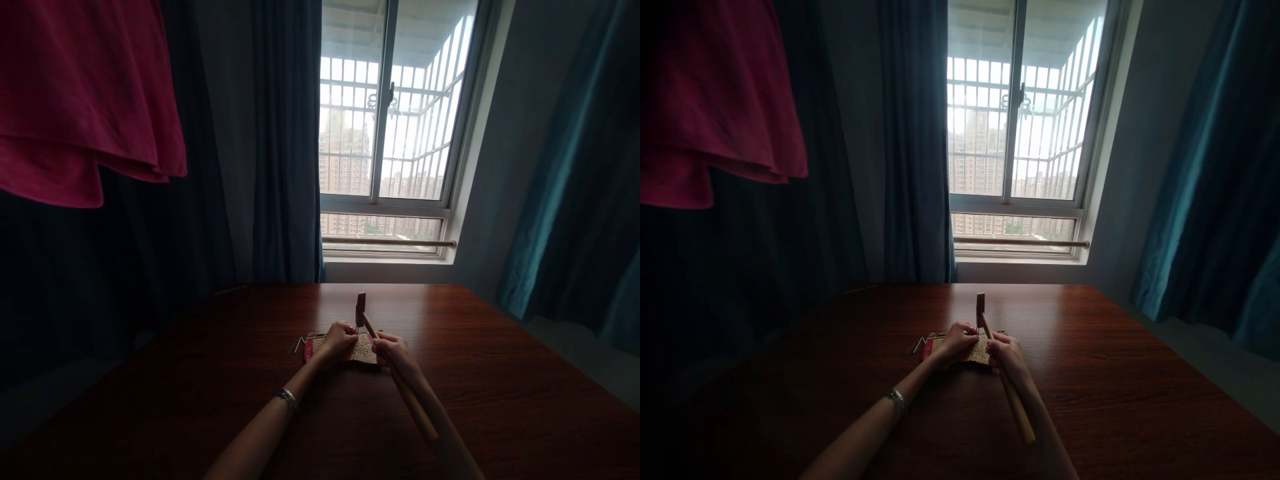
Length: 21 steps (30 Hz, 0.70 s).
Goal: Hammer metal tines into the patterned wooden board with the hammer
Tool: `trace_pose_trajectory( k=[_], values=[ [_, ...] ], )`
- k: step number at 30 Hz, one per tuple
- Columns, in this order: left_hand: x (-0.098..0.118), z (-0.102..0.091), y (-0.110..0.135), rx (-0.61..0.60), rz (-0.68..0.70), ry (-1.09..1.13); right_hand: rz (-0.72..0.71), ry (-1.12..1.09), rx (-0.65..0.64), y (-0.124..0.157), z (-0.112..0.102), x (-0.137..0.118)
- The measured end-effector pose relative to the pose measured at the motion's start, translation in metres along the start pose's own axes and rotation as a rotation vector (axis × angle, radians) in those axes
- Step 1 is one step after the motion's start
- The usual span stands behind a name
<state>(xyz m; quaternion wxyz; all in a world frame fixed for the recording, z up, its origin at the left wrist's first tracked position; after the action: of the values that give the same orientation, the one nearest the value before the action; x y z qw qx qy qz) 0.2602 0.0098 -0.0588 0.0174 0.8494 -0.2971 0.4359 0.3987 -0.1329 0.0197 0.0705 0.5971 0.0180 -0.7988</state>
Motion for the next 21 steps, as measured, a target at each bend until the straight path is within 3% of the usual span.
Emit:
trace_pose_trajectory(
  k=[7, 14, 21],
  values=[
    [0.001, -0.001, 0.001, 0.018, -0.008, -0.023, -0.03, -0.01, -0.016, 0.001, 0.001, -0.007],
    [0.008, -0.003, 0.003, -0.008, -0.045, -0.022, 0.035, 0.001, 0.009, -0.002, -0.003, 0.007],
    [0.003, -0.003, 0.002, 0.006, 0.012, -0.077, -0.118, -0.114, 0.03, -0.007, -0.011, -0.003]
  ],
)
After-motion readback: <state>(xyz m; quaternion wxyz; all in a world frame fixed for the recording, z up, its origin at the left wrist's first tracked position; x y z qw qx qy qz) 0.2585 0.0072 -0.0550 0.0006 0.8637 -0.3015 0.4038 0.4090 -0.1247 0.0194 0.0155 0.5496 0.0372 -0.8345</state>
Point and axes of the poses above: each hand's wrist, its own y-axis away from the middle knuckle, its own z-axis out of the palm, x = y × z, the point moved 2 cm from there along -y, towards the middle knuckle, and after that the axes turned 6 degrees about -x, right-handed, at the moved point
